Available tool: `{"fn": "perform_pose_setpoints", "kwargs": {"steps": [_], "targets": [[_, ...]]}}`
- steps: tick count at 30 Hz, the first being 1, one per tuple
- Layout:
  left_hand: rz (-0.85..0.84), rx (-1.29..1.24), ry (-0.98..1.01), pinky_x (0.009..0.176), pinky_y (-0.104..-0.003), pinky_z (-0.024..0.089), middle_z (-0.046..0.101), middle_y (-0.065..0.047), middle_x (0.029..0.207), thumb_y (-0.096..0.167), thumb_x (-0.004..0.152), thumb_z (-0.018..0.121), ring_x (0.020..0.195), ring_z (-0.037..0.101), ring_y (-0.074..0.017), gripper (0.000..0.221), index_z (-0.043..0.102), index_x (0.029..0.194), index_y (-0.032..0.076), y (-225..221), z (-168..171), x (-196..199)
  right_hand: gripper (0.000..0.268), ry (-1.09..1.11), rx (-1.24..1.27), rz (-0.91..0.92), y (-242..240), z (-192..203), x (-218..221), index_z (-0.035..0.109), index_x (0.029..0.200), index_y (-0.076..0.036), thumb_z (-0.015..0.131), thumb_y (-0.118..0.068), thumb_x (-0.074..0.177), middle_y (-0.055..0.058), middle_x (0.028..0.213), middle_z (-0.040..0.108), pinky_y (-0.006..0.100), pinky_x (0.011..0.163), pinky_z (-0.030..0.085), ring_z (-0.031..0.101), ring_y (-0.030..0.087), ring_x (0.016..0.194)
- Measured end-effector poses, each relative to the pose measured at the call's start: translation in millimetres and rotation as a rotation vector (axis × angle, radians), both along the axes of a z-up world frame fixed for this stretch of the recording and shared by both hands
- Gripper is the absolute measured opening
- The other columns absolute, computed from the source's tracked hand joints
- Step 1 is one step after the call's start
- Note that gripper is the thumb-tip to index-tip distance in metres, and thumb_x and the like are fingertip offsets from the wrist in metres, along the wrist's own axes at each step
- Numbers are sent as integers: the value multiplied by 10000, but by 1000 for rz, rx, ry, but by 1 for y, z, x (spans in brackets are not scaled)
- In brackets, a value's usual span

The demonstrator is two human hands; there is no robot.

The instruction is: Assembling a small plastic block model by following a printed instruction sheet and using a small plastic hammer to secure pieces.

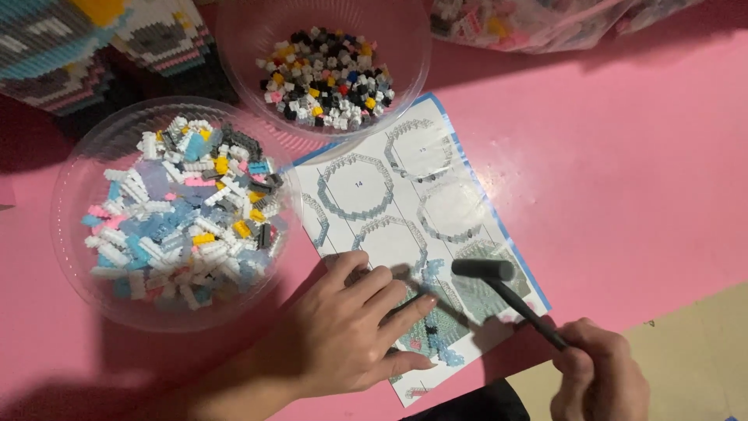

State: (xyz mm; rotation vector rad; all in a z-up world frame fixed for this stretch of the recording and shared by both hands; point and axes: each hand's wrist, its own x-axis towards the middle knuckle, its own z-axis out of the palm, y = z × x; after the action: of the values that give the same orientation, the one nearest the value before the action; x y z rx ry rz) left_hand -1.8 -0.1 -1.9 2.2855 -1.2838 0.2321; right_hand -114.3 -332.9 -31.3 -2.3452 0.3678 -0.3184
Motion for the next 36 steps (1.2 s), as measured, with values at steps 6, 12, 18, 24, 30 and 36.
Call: {"fn": "perform_pose_setpoints", "kwargs": {"steps": [6, 12, 18, 24, 30, 36], "targets": [[0, -10, 3, 1002, -475, 457, 707, -107, 1014, 587, 1028, 616, 1047, 633, -275, 638, 757, 1305, 29, -2, 1, 1, 109, -27, -75, 157, 8, 6, 5, 636, 1093, -22, 559, 7, 1022, 110, 874, 696, 319, 773, 564, 692, 205, 761], [-18, -37, 23, 990, -493, 465, 700, -98, 974, 553, 1023, 656, 990, 631, -276, 617, 761, 1290, 7, -1, 2, 2, 128, -31, -228, 255, 0, -2, 5, 620, 1104, 5, 615, -18, 977, 124, 785, 630, 324, 689, 521, 630, 233, 674], [-30, -98, 1, 1019, -505, 496, 699, -75, 980, 338, 984, 738, 980, 649, -241, 437, 758, 1252, -6, 0, 7, 4, 96, 11, -248, 231, -15, -8, 9, 638, 1061, -18, 595, -37, 978, 147, 866, 708, 302, 623, 539, 701, 226, 757], [-68, -123, -64, 978, -472, 528, 664, -40, 953, 152, 953, 726, 959, 658, -207, 145, 732, 1041, 37, 2, 13, 6, 164, -69, -305, -91, -44, 2, 62, 588, 1206, 36, 573, -125, 1237, 155, 975, 715, 295, 738, 508, 665, 179, 809], [-53, -84, -149, 935, -456, 545, 602, -54, 832, 84, 841, 724, 834, 617, -228, 66, 685, 825, 34, -19, 14, 3, 142, -143, -524, -54, -33, 23, 94, 641, 1220, 67, 707, -47, 1167, 201, 1089, 687, 376, 837, 545, 663, 258, 895], [21, -135, -177, 955, -468, 544, 584, -52, 797, 36, 902, 735, 810, 602, -234, 108, 689, 807, 15, -57, 4, 12, 119, -252, -294, 137, 11, 40, 93, 643, 1103, -38, 740, -78, 1046, 103, 1204, 587, 330, 897, 560, 648, 233, 1081]]}}
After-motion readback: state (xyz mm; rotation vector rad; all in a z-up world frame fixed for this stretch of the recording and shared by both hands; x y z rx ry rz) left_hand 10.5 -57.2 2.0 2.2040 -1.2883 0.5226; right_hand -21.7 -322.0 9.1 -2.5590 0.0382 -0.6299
